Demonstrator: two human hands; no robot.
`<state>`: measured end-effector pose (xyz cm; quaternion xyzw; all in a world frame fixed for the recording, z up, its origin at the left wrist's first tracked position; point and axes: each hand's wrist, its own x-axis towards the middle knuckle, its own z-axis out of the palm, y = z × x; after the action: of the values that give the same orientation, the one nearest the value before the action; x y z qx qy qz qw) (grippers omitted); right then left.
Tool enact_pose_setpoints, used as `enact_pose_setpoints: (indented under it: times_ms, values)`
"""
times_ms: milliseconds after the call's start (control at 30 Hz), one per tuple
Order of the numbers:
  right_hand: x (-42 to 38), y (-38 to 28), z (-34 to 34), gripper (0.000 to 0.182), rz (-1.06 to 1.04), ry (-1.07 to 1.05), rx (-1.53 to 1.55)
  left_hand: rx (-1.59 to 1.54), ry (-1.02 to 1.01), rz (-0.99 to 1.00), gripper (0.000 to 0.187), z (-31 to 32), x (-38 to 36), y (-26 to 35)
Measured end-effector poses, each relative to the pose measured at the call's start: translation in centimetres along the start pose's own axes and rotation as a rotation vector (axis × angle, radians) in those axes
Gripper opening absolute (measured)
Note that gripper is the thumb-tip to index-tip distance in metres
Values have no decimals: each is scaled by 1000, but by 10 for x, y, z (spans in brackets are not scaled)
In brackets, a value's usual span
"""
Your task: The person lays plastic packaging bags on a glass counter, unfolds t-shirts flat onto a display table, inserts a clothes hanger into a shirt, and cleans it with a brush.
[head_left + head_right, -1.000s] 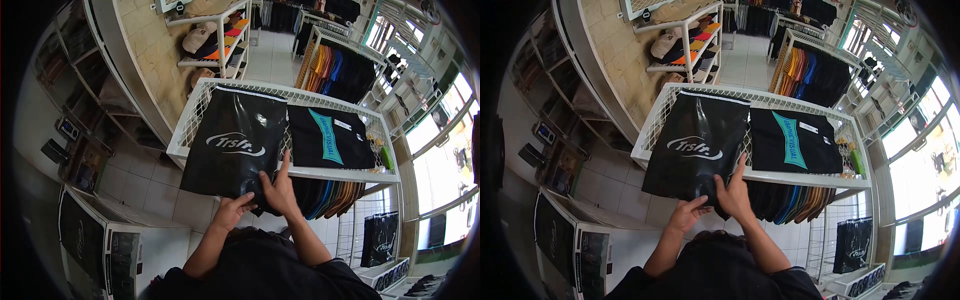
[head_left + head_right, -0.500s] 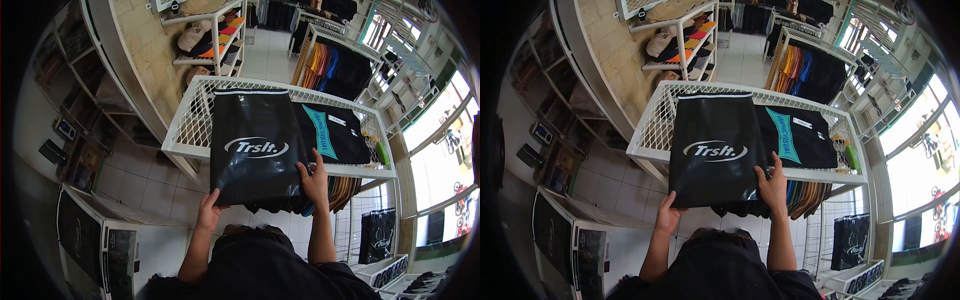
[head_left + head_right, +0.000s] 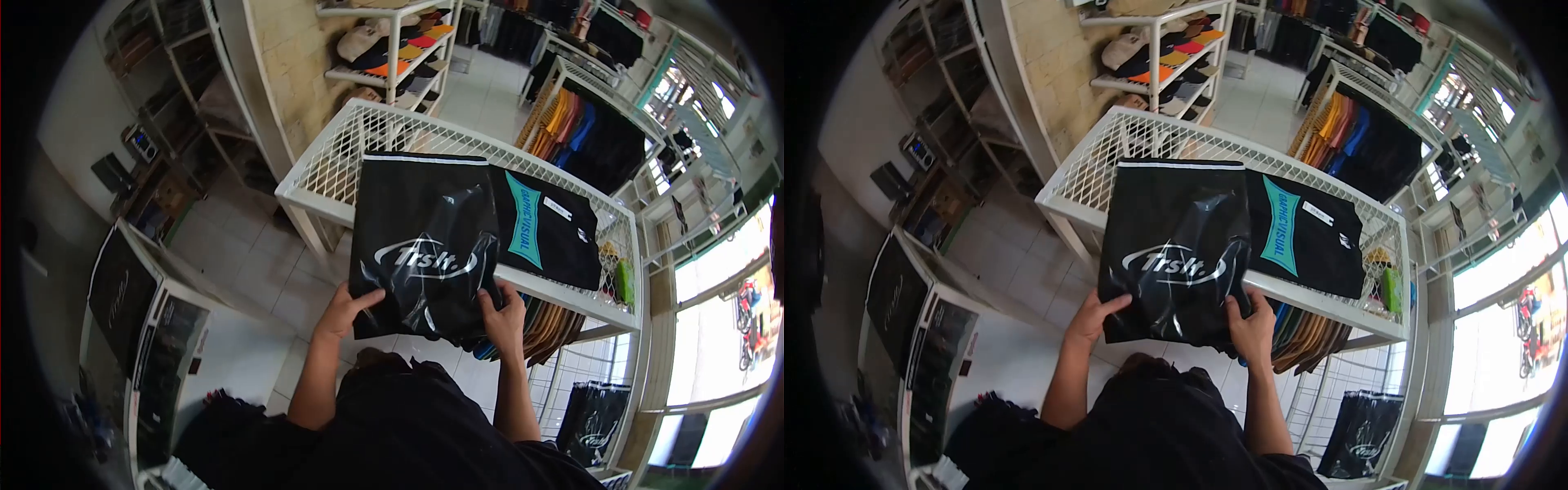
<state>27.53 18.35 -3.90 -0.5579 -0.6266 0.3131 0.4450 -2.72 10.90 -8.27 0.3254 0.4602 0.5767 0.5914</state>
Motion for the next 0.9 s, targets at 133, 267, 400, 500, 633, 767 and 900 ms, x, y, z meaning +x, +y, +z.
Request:
enact_pose_setpoints:
  times_ms: [133, 267, 400, 500, 633, 767, 900]
  values:
    - [-4, -19, -17, 24, 215, -413, 246, -387, 69, -89, 48, -24, -41, -12]
    - [-5, 0, 5, 23, 277, -540, 480, -541, 163, -42, 45, -29, -45, 23]
    - [-1, -3, 20, 24, 248, -756, 350, 24, 226, 19, 52, -51, -69, 35]
    - [1, -22, 45, 28, 250, -704, 275, -313, 196, 101, 70, -54, -87, 58]
    - [5, -31, 84, 36, 247, -722, 307, 15, 387, 98, 70, -64, -85, 73]
    - [1, -67, 144, 30, 220, -796, 404, -45, 429, 215, 70, -105, -123, 90]
    - [-11, -134, 234, 25, 254, -951, 471, -88, 555, 270, 66, -166, -174, 108]
